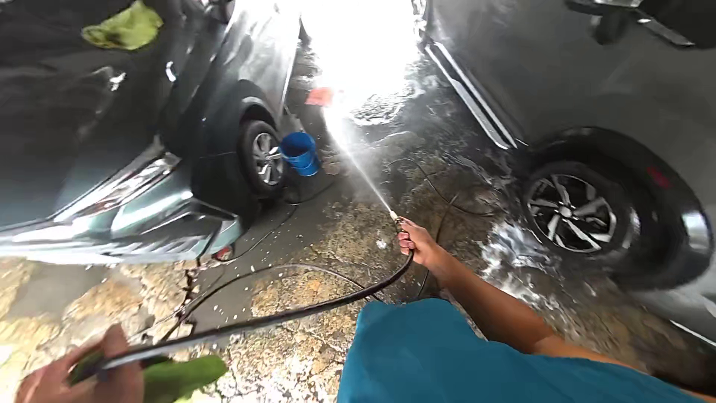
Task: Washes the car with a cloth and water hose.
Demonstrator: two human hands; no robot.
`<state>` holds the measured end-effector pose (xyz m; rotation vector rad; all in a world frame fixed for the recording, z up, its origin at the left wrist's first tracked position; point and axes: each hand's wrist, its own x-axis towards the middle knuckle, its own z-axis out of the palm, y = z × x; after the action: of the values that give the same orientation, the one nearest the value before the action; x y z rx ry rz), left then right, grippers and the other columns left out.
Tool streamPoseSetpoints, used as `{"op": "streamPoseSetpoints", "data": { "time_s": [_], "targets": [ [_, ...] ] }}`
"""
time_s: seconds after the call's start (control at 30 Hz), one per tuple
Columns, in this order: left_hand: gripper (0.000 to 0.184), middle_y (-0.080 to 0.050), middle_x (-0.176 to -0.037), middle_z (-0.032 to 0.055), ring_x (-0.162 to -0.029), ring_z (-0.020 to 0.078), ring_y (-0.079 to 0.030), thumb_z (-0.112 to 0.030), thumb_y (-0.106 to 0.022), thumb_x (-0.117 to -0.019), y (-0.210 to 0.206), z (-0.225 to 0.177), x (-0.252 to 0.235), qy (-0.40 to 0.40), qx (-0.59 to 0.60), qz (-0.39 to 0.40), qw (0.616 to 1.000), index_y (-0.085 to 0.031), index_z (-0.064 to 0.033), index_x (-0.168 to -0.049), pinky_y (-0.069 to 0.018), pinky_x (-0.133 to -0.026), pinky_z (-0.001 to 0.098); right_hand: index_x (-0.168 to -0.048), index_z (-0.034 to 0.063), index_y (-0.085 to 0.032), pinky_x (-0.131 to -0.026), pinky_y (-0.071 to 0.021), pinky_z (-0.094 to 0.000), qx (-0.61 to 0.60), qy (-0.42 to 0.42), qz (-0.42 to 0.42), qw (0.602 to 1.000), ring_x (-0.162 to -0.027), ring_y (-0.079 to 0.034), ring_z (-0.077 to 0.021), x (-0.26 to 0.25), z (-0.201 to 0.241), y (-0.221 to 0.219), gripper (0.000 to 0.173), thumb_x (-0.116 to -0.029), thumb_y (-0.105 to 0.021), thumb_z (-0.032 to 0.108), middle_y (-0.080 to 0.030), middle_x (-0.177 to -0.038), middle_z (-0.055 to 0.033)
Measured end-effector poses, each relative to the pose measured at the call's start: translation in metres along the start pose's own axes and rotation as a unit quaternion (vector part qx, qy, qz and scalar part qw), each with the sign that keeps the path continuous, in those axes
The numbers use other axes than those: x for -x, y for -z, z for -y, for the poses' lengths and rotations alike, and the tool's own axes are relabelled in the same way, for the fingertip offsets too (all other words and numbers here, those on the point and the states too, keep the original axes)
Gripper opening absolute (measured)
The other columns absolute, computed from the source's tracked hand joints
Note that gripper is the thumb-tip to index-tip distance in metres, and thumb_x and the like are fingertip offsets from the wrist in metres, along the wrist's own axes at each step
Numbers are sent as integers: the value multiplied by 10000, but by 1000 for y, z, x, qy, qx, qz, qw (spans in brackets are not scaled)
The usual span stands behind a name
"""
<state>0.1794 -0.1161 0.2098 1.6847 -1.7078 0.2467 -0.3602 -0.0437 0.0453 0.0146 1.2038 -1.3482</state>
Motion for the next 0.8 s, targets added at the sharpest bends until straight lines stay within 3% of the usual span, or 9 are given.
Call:
{"op": "streamPoseSetpoints", "data": {
  "time_s": [0.07,0.23,0.33,0.43,0.5,0.57,0.63,0.73,0.8],
  "targets": [
    [417,-701,-955,210,-934,292,-686,-383,-683,-979,-18,-2,-15,0,36,36,999,-716,33,-980,-547,-877,461,-1462,211,-398,-359,-343,-193,34,-18,5,999,-394,-339,-35,-16,-1,-11,352,-1124,-369,306,-357,-596,72],
    [332,-712,-1014,212,-963,385,-698,-345,-738,-905,-90,-5,-55,-59,26,219,974,-742,-26,-999,-547,-857,607,-1475,233,-397,-360,-320,-187,148,-10,40,988,-392,-305,-21,-68,38,-26,366,-1120,-375,321,-327,-581,95],
    [493,-660,-1245,248,-1180,443,-625,-238,-829,-804,-157,9,-67,-6,-78,495,865,-692,-54,-1241,-492,-999,653,-1530,284,-426,-370,-298,-219,258,13,9,966,-407,-287,-46,-100,83,-41,422,-1114,-413,349,-324,-603,83],
    [400,-691,-1169,251,-1136,448,-646,-246,-806,-821,-233,47,-86,3,-152,645,749,-714,-11,-1132,-500,-969,664,-1534,299,-455,-368,-314,-258,363,83,-8,928,-409,-305,-80,-140,129,-72,425,-1113,-422,342,-366,-625,41],
    [336,-701,-1137,249,-1131,432,-648,-291,-728,-898,-270,72,-111,41,-119,646,753,-736,-14,-1088,-484,-983,655,-1549,306,-437,-371,-337,-281,429,129,-7,894,-414,-326,-98,-165,157,-104,436,-1115,-412,331,-408,-661,13],
    [352,-707,-1110,246,-1112,418,-658,-338,-695,-936,-296,87,-136,97,-49,588,801,-741,-11,-1057,-481,-991,646,-1549,301,-448,-383,-358,-311,490,173,9,854,-431,-355,-122,-186,179,-145,443,-1106,-436,317,-476,-715,-31],
    [335,-716,-1114,234,-1111,393,-669,-326,-681,-965,-321,87,-174,141,23,514,846,-747,-17,-1080,-484,-1004,631,-1540,292,-465,-455,-427,-378,563,222,54,794,-513,-450,-169,-212,201,-200,446,-1095,-447,322,-610,-910,-92],
    [344,-690,-1190,258,-1169,395,-647,-280,-597,-1037,-350,78,-231,210,81,446,866,-710,18,-1168,-460,-1051,609,-1538,269,-476,-798,-562,-466,649,260,131,703,-900,-676,-213,-241,211,-284,449,-1096,-415,316,-640,-1354,-91],
    [401,-679,-1198,266,-1160,382,-647,-310,-533,-1071,-375,75,-261,287,131,390,865,-676,39,-1209,-474,-1030,590,-1549,244,-462,-890,-547,-469,661,279,155,679,-987,-679,-228,-251,206,-326,456,-1104,-385,304,-626,-1382,-107]
  ]
}}
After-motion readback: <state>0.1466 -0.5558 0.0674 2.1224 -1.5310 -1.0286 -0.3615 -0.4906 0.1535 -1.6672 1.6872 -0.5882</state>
